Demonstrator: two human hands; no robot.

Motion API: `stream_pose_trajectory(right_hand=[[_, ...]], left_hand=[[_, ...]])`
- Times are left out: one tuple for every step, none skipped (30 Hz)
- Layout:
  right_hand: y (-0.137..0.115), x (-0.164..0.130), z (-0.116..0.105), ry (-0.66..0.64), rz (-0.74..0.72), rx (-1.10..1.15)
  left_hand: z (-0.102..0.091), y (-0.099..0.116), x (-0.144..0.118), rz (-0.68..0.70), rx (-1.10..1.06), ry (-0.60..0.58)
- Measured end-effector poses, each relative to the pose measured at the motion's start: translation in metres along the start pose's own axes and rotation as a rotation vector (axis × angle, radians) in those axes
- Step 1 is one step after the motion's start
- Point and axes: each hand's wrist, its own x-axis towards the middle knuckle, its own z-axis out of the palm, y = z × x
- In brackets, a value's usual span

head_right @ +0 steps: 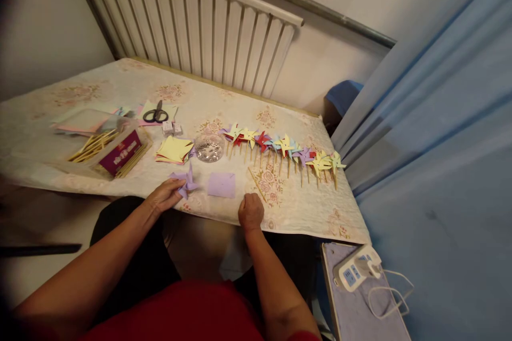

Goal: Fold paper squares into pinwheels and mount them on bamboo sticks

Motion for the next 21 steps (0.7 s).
stream_pose_trajectory(right_hand=[[0.000,0.000,0.000,-0.001,-0.001,0.004],[0.000,0.000,0.000,-0.003,0.000,0.009],[0.000,0.000,0.000,-0.007,0.002,0.013],[0.000,0.000,-0.001,-0.012,0.005,0.016],[0.000,-0.001,-0.001,-0.018,0.010,0.019],[0.000,-0.001,-0.001,-0.025,0.013,0.021],[0.000,-0.001,-0.001,-0.032,0.015,0.023],[0.000,-0.001,-0.002,-0.039,0.015,0.025],[0.000,0.000,-0.002,-0.045,0.014,0.029],[0.000,0.000,-0.002,-0.049,0.014,0.035],[0.000,0.000,-0.002,-0.053,0.015,0.043],[0.000,0.001,-0.002,-0.057,0.019,0.055],[0.001,0.002,-0.002,-0.062,0.024,0.074],[0.002,0.004,-0.002,-0.068,0.028,0.100],[0.004,0.005,-0.003,-0.072,0.029,0.128],[0.006,0.007,-0.004,-0.068,0.031,0.152],[0.009,0.010,-0.006,-0.051,0.039,0.164],[0.012,0.012,-0.008,-0.024,0.052,0.161],[0.015,0.015,-0.011,0.009,0.071,0.140],[0.019,0.017,-0.014,0.041,0.097,0.103],[0.023,0.020,-0.016,0.060,0.119,0.060]], left_hand=[[0.000,0.000,0.000,-0.001,0.000,0.012],[0.001,0.000,-0.001,-0.002,0.000,0.024],[0.001,0.000,-0.001,-0.003,0.000,0.034],[0.001,0.000,-0.001,-0.005,0.000,0.041],[0.001,0.000,-0.001,-0.006,0.000,0.046],[0.001,0.000,-0.001,-0.007,-0.001,0.048],[0.001,-0.001,-0.001,-0.005,-0.003,0.045],[0.000,-0.001,-0.001,-0.002,-0.006,0.041],[0.000,-0.001,-0.001,0.000,-0.009,0.037],[0.000,-0.001,-0.001,0.000,-0.012,0.035],[0.000,0.000,-0.001,-0.001,-0.015,0.037],[0.000,0.000,-0.001,-0.003,-0.017,0.043],[0.000,0.000,-0.001,-0.007,-0.018,0.049],[0.001,0.000,-0.002,-0.009,-0.019,0.052],[0.002,0.000,-0.002,-0.008,-0.020,0.051],[0.002,0.000,-0.002,-0.007,-0.021,0.049],[0.003,0.000,-0.002,-0.005,-0.022,0.045],[0.004,0.000,-0.003,-0.004,-0.024,0.040],[0.004,0.001,-0.003,-0.004,-0.025,0.035],[0.005,0.001,-0.003,-0.003,-0.028,0.031],[0.005,0.001,-0.003,-0.001,-0.031,0.026]])
